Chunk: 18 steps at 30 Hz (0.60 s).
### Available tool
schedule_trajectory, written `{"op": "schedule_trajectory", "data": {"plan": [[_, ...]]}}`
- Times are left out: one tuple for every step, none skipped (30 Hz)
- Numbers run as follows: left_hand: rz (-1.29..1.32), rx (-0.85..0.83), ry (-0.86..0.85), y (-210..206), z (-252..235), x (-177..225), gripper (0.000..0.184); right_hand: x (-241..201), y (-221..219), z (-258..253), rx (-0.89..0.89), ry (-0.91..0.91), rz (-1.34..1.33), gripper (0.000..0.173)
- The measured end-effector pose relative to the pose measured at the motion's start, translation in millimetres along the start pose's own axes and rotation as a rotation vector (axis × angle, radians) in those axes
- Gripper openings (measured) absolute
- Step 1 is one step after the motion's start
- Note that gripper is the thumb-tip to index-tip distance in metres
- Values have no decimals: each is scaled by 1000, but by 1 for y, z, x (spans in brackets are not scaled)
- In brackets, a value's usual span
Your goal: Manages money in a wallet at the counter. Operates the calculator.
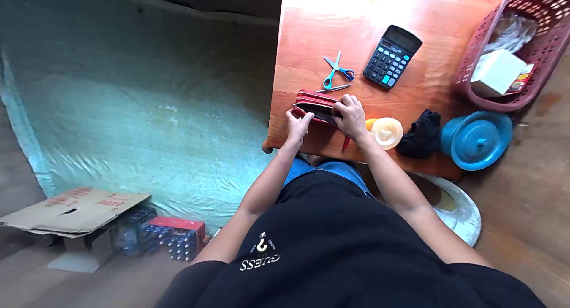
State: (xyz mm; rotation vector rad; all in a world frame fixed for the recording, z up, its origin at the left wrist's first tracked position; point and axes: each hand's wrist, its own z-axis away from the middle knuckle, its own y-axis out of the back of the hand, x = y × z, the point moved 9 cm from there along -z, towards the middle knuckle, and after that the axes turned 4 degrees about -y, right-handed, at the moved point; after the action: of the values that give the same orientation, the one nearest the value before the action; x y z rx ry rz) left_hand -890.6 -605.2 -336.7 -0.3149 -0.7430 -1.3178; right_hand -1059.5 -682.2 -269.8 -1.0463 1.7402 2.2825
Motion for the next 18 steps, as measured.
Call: {"op": "schedule_trajectory", "data": {"plan": [[6,10,18,-2,0,0,78,-2,0,1,11,13,5,9],[17,20,28,-4,-1,0,79,-3,0,3,21,26,10,9],[29,27,25,-4,-2,-2,79,-5,-1,5,22,34,14,10],[36,28,11,-4,-3,-3,79,-5,-3,6,19,39,22,11],[42,20,-1,-4,-4,-5,79,-6,-4,8,18,41,31,11],[41,13,-10,-3,-4,-6,78,-6,-5,9,18,40,40,12],[41,6,-17,-2,-3,-8,79,-6,-7,11,19,34,46,13],[47,3,-21,-1,-3,-9,79,-6,-8,12,27,33,49,14],[58,6,-24,0,-2,-10,78,-7,-9,13,33,31,48,15],[71,11,-30,1,-2,-11,78,-8,-10,14,36,29,48,16],[85,16,-36,1,-1,-11,77,-7,-11,15,37,25,49,17],[94,17,-37,1,-1,-11,78,-7,-11,15,41,24,51,17],[100,19,-40,0,-1,-10,78,-7,-12,15,45,25,50,17],[102,21,-40,0,-1,-10,78,-6,-12,15,49,26,51,17],[106,26,-41,0,-1,-10,77,-6,-11,15,51,28,46,17],[109,31,-43,0,-1,-10,77,-7,-10,15,55,30,39,17],[109,35,-47,0,-1,-10,77,-7,-9,16,62,34,30,17],[110,35,-48,0,0,-9,76,-8,-9,17,69,35,18,17]]}}
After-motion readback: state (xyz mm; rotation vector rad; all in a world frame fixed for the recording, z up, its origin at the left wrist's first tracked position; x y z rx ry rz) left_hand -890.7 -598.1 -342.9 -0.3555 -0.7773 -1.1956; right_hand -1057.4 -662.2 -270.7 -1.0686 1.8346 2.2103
